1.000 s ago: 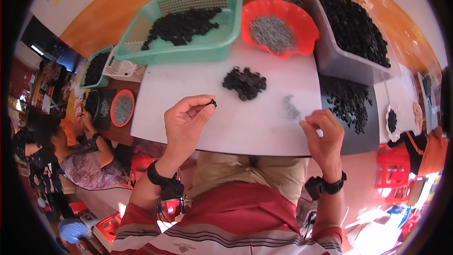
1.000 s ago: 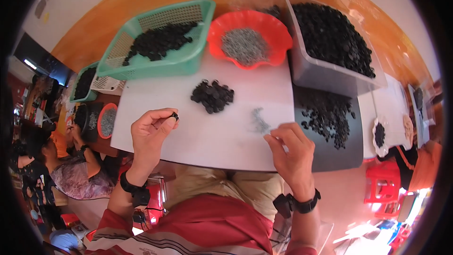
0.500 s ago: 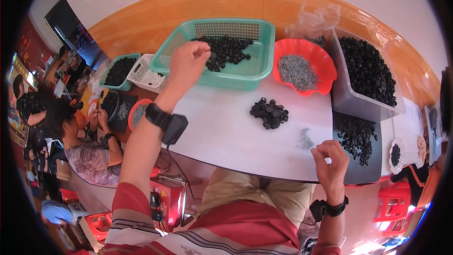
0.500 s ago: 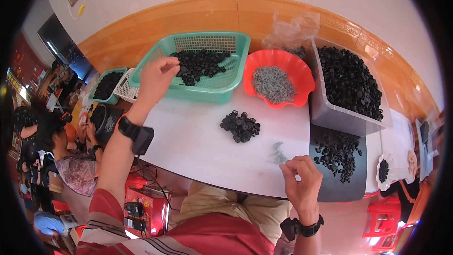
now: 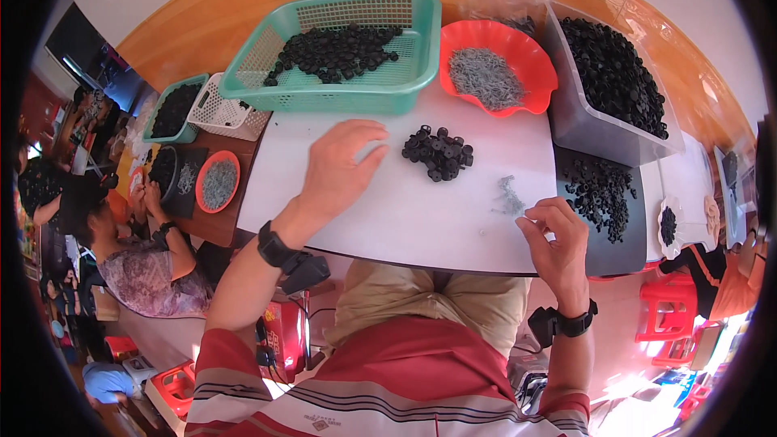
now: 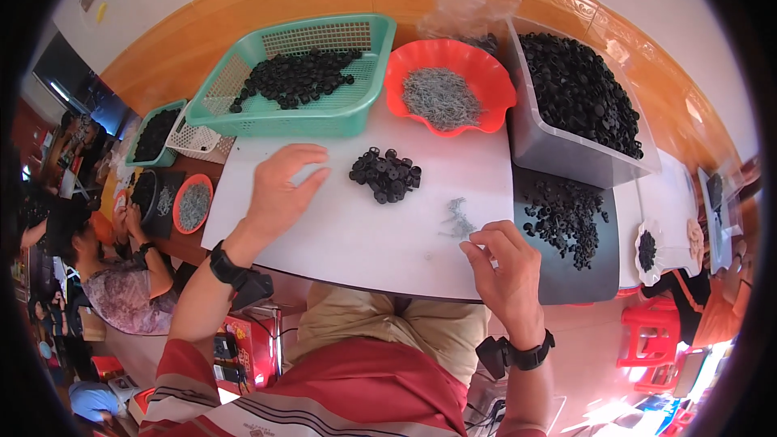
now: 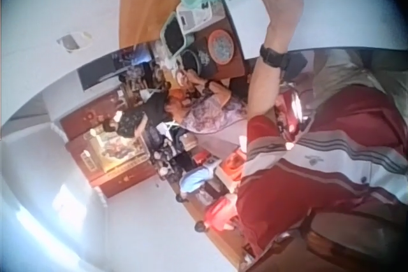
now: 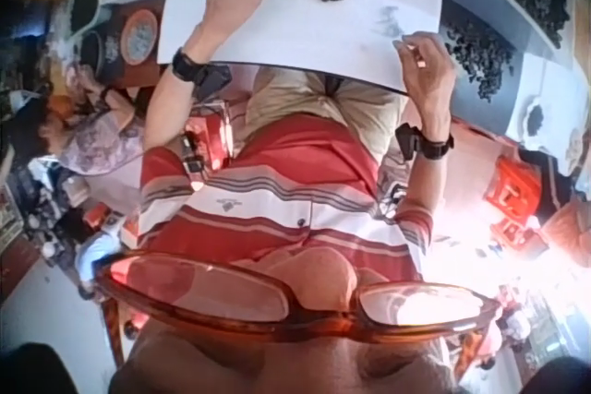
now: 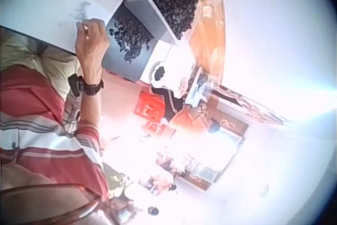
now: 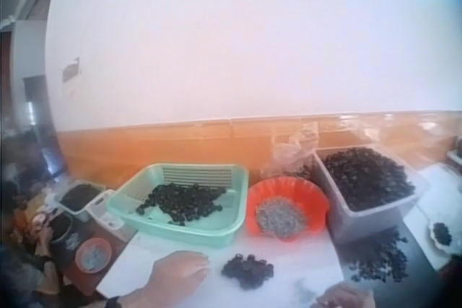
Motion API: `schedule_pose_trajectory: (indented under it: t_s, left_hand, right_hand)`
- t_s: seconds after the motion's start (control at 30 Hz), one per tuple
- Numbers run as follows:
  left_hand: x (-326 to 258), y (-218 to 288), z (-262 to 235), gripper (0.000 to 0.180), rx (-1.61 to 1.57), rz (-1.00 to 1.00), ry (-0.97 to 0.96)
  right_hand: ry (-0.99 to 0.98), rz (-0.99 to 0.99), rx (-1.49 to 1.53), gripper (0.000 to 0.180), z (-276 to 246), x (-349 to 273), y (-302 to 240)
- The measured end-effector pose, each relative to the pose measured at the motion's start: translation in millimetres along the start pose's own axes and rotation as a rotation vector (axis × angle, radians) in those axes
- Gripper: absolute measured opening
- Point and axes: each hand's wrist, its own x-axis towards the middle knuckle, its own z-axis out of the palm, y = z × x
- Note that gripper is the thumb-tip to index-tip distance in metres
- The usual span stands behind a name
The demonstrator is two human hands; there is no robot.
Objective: Assembling small black plastic components by hand in a shoe manufacturing environment.
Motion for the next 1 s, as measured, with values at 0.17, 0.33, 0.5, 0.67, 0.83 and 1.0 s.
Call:
schedule_pose_trajectory:
  t_s: [0.17,0.33,0.5,0.67,0.83,1.0]
  left_hand:
    - [0.0,-3.7,15.9,0.026,0.003,-0.1,-0.181]
    - [-1.2,-1.1,26.7,0.029,0.092,-0.175,-0.279]
    - [2.3,0.2,35.9,0.027,0.048,-0.196,-0.241]
    - [-6.3,2.5,38.3,0.023,0.028,-0.191,-0.217]
    - [-17.6,13.0,25.9,0.02,0.024,-0.17,-0.22]
    - [-30.2,16.2,24.3,0.014,-0.04,-0.14,-0.169]
  right_hand:
    - [0.006,0.014,0.03,0.011,-0.9,-8.7,-5.4]
    - [0.035,0.008,0.042,0.009,-3.4,-17.6,-8.8]
    - [0.052,0.052,0.117,0.009,-1.5,-24.2,-14.3]
    - [0.052,0.053,0.123,0.009,4.5,-23.9,-18.2]
    - [0.052,0.007,0.045,0.011,2.7,-17.6,-5.9]
    - [-0.023,-0.025,-0.027,0.013,-0.3,-15.8,-3.0]
